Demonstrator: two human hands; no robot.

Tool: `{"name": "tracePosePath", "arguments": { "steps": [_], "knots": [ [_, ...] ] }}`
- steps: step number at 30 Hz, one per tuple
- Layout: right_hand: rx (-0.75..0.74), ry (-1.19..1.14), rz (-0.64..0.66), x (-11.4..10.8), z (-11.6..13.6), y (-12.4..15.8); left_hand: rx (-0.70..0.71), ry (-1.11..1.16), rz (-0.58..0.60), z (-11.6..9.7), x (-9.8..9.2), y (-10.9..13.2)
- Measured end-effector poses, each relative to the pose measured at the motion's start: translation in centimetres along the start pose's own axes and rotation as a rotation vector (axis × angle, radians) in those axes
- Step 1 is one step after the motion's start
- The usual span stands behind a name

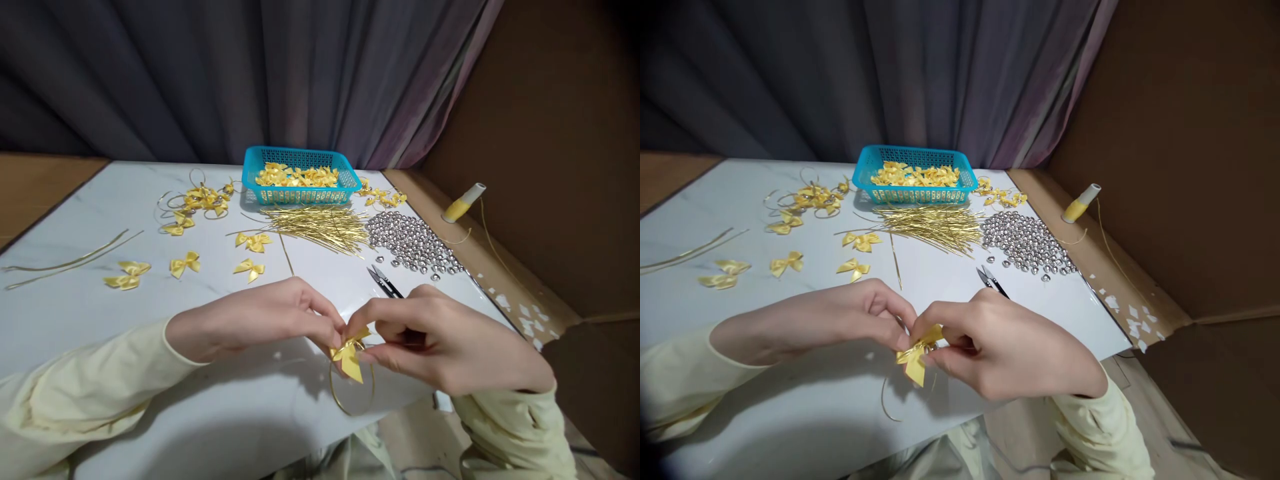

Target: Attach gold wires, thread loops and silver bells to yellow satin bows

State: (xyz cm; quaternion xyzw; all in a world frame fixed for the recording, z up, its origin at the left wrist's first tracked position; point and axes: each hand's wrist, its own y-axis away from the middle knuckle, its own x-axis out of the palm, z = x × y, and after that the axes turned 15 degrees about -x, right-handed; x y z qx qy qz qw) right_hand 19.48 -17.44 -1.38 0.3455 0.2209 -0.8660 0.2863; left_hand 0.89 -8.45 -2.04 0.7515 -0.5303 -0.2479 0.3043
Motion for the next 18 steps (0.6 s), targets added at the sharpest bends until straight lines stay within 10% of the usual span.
{"name": "tracePosePath", "arguments": {
  "steps": [18],
  "knots": [
    [-0.007, 0.036, 0.026, -0.32, -0.03, 0.1, -0.016, 0.029, 0.029, 0.1, -0.11, -0.16]
  ]
}}
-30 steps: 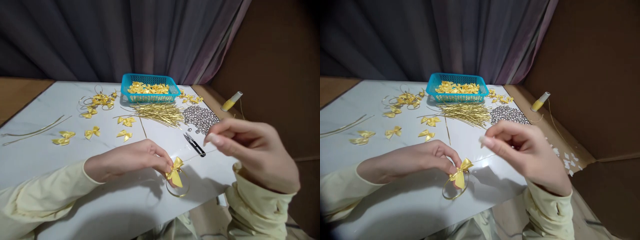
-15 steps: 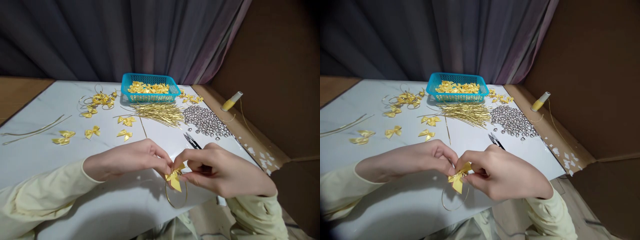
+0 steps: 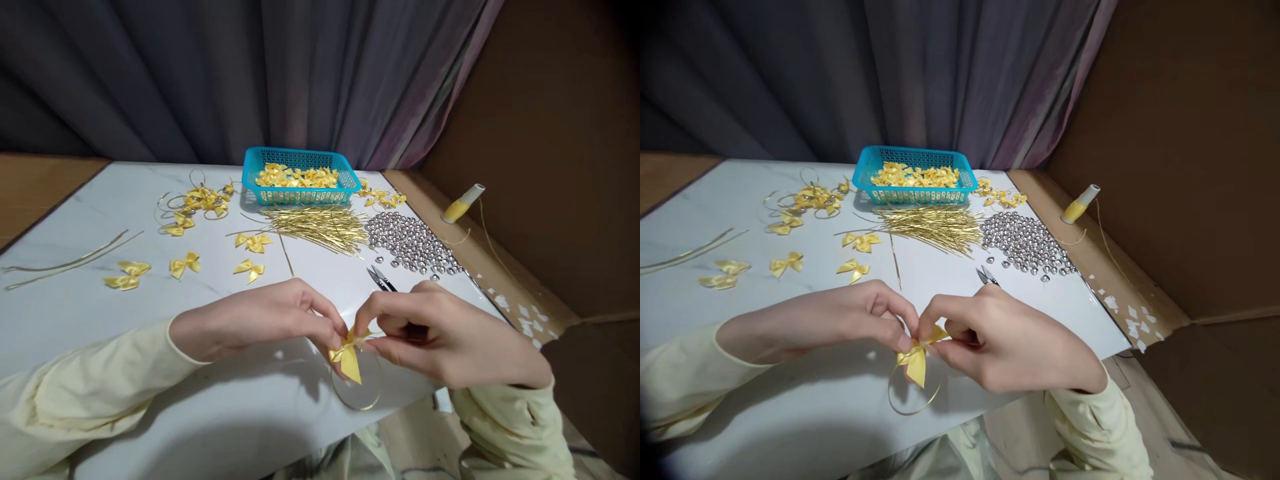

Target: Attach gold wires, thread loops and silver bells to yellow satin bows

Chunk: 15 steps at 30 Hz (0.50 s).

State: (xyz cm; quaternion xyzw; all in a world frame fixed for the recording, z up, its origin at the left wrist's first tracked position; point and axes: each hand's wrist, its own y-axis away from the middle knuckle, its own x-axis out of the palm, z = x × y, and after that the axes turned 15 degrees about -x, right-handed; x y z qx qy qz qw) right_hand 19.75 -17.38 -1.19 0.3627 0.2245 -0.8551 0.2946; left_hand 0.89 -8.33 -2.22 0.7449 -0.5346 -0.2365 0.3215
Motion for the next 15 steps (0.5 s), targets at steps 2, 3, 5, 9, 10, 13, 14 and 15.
{"name": "tracePosePath", "arguments": {
  "steps": [2, 3, 5, 9, 10, 13, 14, 15],
  "knots": [
    [0.004, 0.032, -0.01, -0.1, -0.1, 0.1, 0.003, 0.007, -0.001, 0.0, 0.0, -0.1],
    [0.008, 0.049, -0.014, -0.1, -0.1, 0.2, 0.004, 0.01, -0.004, -0.1, 0.0, -0.1],
    [0.021, 0.086, -0.031, -0.3, -0.2, 0.4, 0.004, 0.01, -0.012, -0.1, -0.1, -0.2],
    [0.053, 0.194, -0.083, -0.7, -0.2, 0.8, -0.007, 0.02, -0.014, -0.1, 0.0, -0.2],
    [0.054, 0.233, -0.094, -0.8, -0.2, 0.9, -0.009, 0.034, -0.003, 0.0, 0.0, -0.2],
    [0.027, 0.328, -0.095, -1.1, -0.6, 1.2, -0.011, 0.106, 0.024, 0.3, -0.1, -0.3],
    [0.012, 0.341, -0.078, -1.1, -0.8, 1.3, -0.011, 0.131, 0.019, 0.5, -0.1, -0.3],
    [-0.001, 0.343, -0.055, -1.1, -1.0, 1.4, -0.012, 0.148, 0.012, 0.6, -0.2, -0.4]
  ]
}}
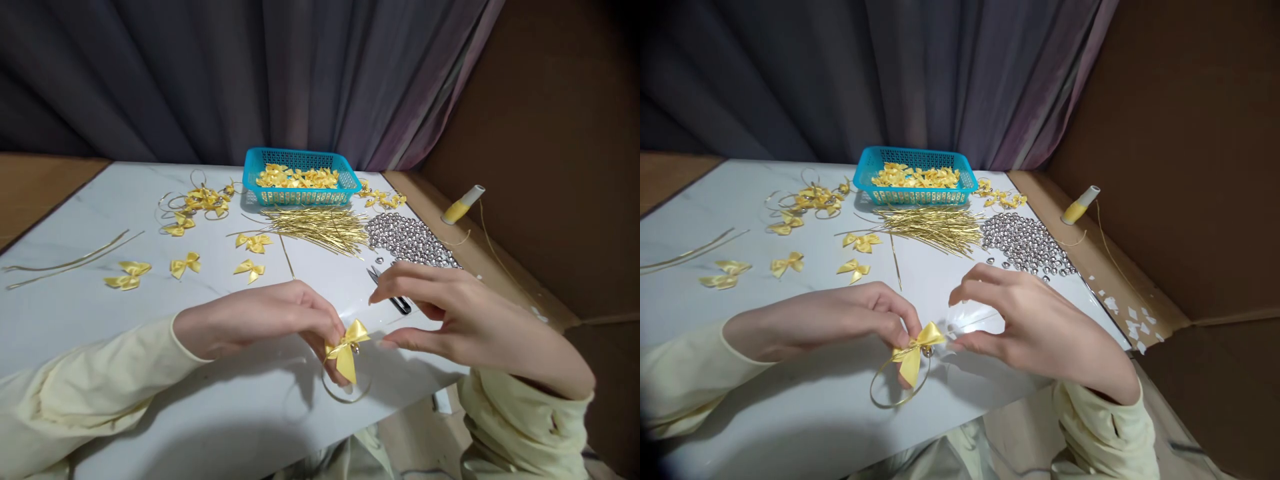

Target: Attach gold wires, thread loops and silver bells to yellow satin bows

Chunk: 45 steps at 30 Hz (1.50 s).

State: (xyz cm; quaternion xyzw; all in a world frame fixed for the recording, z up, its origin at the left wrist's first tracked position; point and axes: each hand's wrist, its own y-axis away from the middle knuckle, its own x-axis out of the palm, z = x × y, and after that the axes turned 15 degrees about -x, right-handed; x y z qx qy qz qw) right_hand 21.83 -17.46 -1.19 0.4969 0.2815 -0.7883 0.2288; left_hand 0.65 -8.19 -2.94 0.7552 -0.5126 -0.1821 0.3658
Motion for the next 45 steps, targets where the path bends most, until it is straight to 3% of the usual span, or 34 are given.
{"name": "tracePosePath", "arguments": {
  "steps": [6, 12, 19, 29, 45],
  "knots": [
    [-0.048, -0.076, 0.137, 0.5, -0.7, 0.5, -0.003, -0.002, 0.055, 0.5, -0.5, -0.5],
    [-0.027, -0.138, 0.033, 0.0, -0.2, 0.1, 0.027, -0.015, 0.094, 0.3, -0.3, -0.4],
    [-0.002, -0.139, 0.0, -0.3, 0.2, -0.1, 0.049, -0.002, 0.121, 0.3, -0.3, -0.5],
    [0.013, -0.155, 0.067, -0.3, 0.9, -0.2, 0.09, -0.044, 0.182, 0.2, -0.2, -0.6],
    [0.028, -0.168, 0.034, -0.4, 1.2, -0.4, 0.101, -0.071, 0.202, 0.2, -0.2, -0.5]
  ]
}}
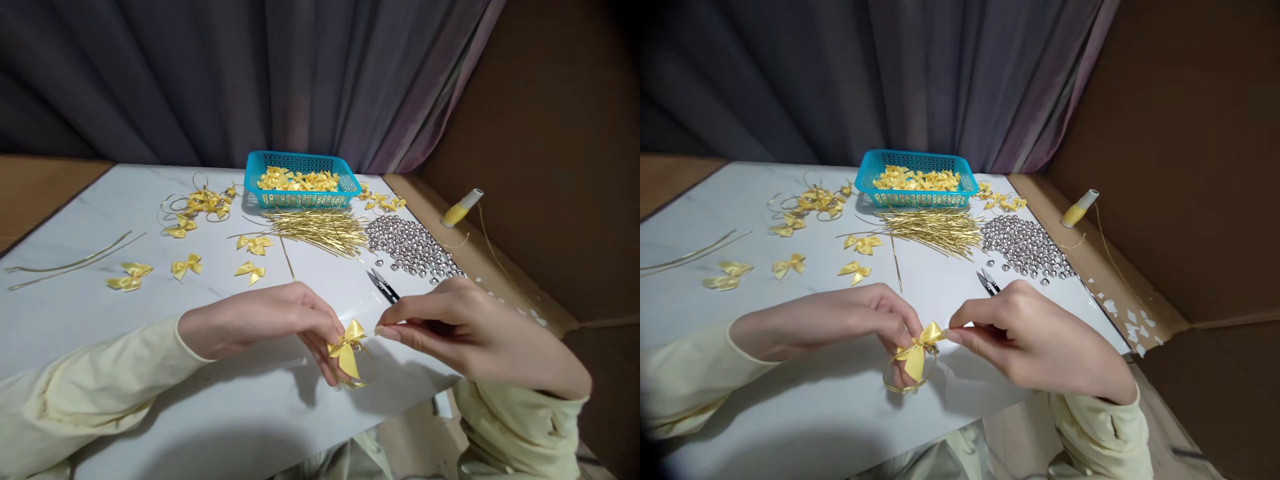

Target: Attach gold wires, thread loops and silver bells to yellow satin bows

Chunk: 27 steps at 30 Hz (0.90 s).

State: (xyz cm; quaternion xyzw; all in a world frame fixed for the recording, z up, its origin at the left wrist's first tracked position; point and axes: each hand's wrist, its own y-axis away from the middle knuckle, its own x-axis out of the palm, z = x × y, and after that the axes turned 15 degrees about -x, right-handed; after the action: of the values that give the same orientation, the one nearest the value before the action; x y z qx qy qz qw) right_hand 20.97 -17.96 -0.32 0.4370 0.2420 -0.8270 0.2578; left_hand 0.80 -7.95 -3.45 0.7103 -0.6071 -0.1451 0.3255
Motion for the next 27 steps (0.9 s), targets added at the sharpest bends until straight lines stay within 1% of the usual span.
{"name": "tracePosePath", "arguments": {
  "steps": [5, 12, 15, 19, 21, 27],
  "knots": [
    [0.006, -0.017, 0.019, 0.1, 0.1, 0.0, -0.041, 0.089, -0.015, 0.0, 0.2, 0.0],
    [-0.023, -0.049, 0.055, 0.4, 0.2, -0.6, -0.023, 0.084, 0.023, 0.1, 0.4, -0.2],
    [-0.037, -0.065, 0.045, 0.5, 0.2, -0.8, -0.031, 0.084, 0.016, 0.1, 0.5, -0.5],
    [-0.046, -0.073, 0.039, 0.5, 0.2, -1.1, -0.026, 0.143, 0.017, 0.5, 0.5, -0.9],
    [-0.057, -0.081, 0.04, 0.5, 0.1, -1.3, -0.029, 0.172, 0.036, 0.8, 0.5, -1.2],
    [-0.07, -0.098, 0.059, 0.8, 0.0, -1.4, -0.003, 0.241, 0.159, 1.4, 0.5, -1.7]
  ]
}}
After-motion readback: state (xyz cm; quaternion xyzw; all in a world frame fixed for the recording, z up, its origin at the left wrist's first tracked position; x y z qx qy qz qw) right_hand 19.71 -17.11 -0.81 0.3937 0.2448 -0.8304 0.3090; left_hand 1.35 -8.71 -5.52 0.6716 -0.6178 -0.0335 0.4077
